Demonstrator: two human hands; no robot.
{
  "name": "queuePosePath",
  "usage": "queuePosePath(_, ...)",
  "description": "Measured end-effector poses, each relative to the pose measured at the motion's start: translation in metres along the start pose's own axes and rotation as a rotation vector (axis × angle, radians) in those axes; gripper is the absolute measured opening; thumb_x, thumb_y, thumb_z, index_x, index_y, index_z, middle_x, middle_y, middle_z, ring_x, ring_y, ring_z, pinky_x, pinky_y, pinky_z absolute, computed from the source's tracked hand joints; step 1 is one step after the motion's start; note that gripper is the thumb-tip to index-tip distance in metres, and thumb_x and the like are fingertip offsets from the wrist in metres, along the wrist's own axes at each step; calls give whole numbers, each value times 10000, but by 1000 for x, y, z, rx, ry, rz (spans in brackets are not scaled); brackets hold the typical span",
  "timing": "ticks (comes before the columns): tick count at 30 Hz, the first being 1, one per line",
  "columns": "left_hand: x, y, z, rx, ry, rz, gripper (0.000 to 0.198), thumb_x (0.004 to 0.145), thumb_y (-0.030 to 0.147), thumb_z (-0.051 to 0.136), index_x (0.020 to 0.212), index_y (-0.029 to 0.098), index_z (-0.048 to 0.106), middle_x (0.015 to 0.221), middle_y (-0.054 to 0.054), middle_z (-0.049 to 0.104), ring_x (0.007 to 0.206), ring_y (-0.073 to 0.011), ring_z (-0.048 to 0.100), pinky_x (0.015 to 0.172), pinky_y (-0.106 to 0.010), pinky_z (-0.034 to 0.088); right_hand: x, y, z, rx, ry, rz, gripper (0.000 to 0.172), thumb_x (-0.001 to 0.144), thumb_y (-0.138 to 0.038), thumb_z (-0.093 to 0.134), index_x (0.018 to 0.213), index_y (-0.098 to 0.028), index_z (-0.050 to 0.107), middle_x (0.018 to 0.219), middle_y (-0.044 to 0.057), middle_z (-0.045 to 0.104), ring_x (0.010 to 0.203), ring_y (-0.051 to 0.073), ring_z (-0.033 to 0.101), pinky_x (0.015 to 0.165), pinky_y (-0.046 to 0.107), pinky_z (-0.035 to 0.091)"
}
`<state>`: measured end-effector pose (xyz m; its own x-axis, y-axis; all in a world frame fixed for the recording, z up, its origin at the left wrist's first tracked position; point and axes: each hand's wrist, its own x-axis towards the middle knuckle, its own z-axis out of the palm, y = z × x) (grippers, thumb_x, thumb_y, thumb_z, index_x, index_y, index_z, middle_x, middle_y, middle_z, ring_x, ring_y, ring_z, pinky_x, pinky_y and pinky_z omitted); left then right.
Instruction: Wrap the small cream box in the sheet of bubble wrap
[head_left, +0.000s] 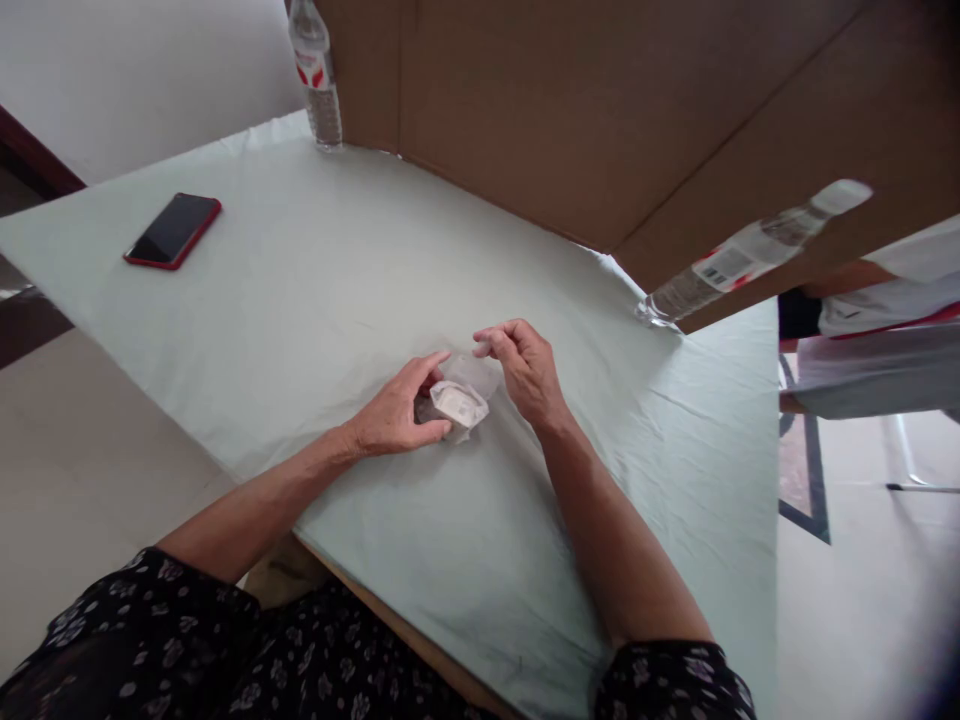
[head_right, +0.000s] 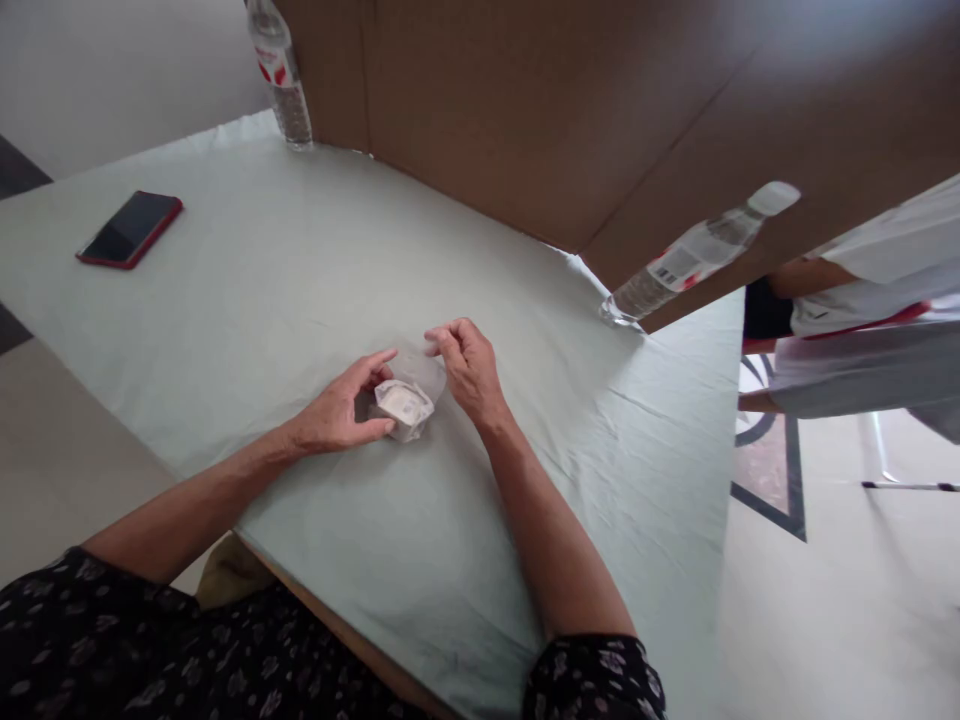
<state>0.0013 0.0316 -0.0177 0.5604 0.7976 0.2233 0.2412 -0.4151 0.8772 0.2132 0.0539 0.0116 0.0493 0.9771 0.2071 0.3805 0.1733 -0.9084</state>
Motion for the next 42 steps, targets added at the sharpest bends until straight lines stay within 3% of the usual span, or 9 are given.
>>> queuePosePath(4, -1, 1, 1, -125, -21, -73, 879, 732, 296, 753, 1504, 206, 343, 1359, -155, 494, 1070, -220, 595, 1004, -417, 482, 18, 16, 3, 46, -13, 53, 232, 901, -416, 535, 824, -214, 621, 775, 14, 701, 755, 155, 623, 777, 317, 476)
queuePosePath(10, -1, 3, -1, -297, -88, -203, 704, 727, 391, 782, 1328, 186, 477, 1149, -111, 604, 1010, -222, 610, 938, -399, 491, 40, 25, 8, 94, 7, 17, 199, 890, -381, 533, 783, -219, 580, 756, 10, 680, 754, 147, 618, 765, 306, 471)
queuePosePath(14, 3, 4, -6, -524, -125, -280, 545, 785, 471, 719, 1207, 169, 552, 1152, -122, 648, 1017, -232, 640, 884, -375, 504, 49, 21, 5, 62, 38, -12, 175, 877, -289, 527, 722, -216, 563, 737, 7, 646, 762, 154, 606, 755, 311, 457)
queuePosePath(20, 8, 0, -6, -678, -10, -373, 570, 733, 446, 746, 1203, 138, 650, 1199, -147, 692, 1145, -287, 635, 972, -415, 480, 9, -1, -8, -156, 294, -69, 171, 915, -367, 544, 826, -228, 587, 749, -12, 604, 699, 147, 540, 697, 308, 437)
queuePosePath(24, 7, -1, -5, -739, 24, -369, 547, 720, 406, 736, 1205, 158, 685, 1194, -133, 710, 1155, -300, 638, 970, -427, 482, -34, -15, 0, -295, -2, 1, 310, 850, -524, 648, 776, -234, 566, 666, -20, 596, 598, 143, 528, 591, 294, 406)
queuePosePath(28, 8, 2, -6, -816, -1, -358, 531, 718, 448, 692, 1168, 167, 725, 1184, -136, 727, 1105, -311, 658, 957, -455, 490, -47, -14, 12, -439, -65, 74, 351, 726, -524, 749, 830, -235, 579, 723, -13, 641, 599, 155, 542, 590, 299, 385)
queuePosePath(31, 10, 3, -9, -832, 9, -352, 528, 724, 484, 656, 1136, 165, 739, 1197, -150, 727, 1103, -325, 659, 950, -472, 496, -42, -5, 9, -261, -48, 95, 212, 816, -420, 629, 735, -232, 573, 649, -22, 599, 585, 146, 512, 596, 294, 388)
queuePosePath(37, 13, 1, -13, -715, 149, -355, 498, 719, 439, 673, 1122, 146, 697, 1113, -140, 720, 996, -261, 662, 872, -399, 511, -41, 16, -9, 278, 119, 301, 250, 823, -467, 618, 751, -229, 591, 713, 2, 668, 658, 165, 600, 632, 295, 467)
queuePosePath(42, 9, 4, -8, -130, 324, -248, 392, 699, 405, 726, 1010, 168, 686, 1082, -98, 634, 881, -182, 599, 706, -293, 488, -42, 20, -4, 533, 47, 439, 379, 746, -570, 706, 772, -257, 495, 798, 34, 747, 727, 227, 705, 600, 328, 527)
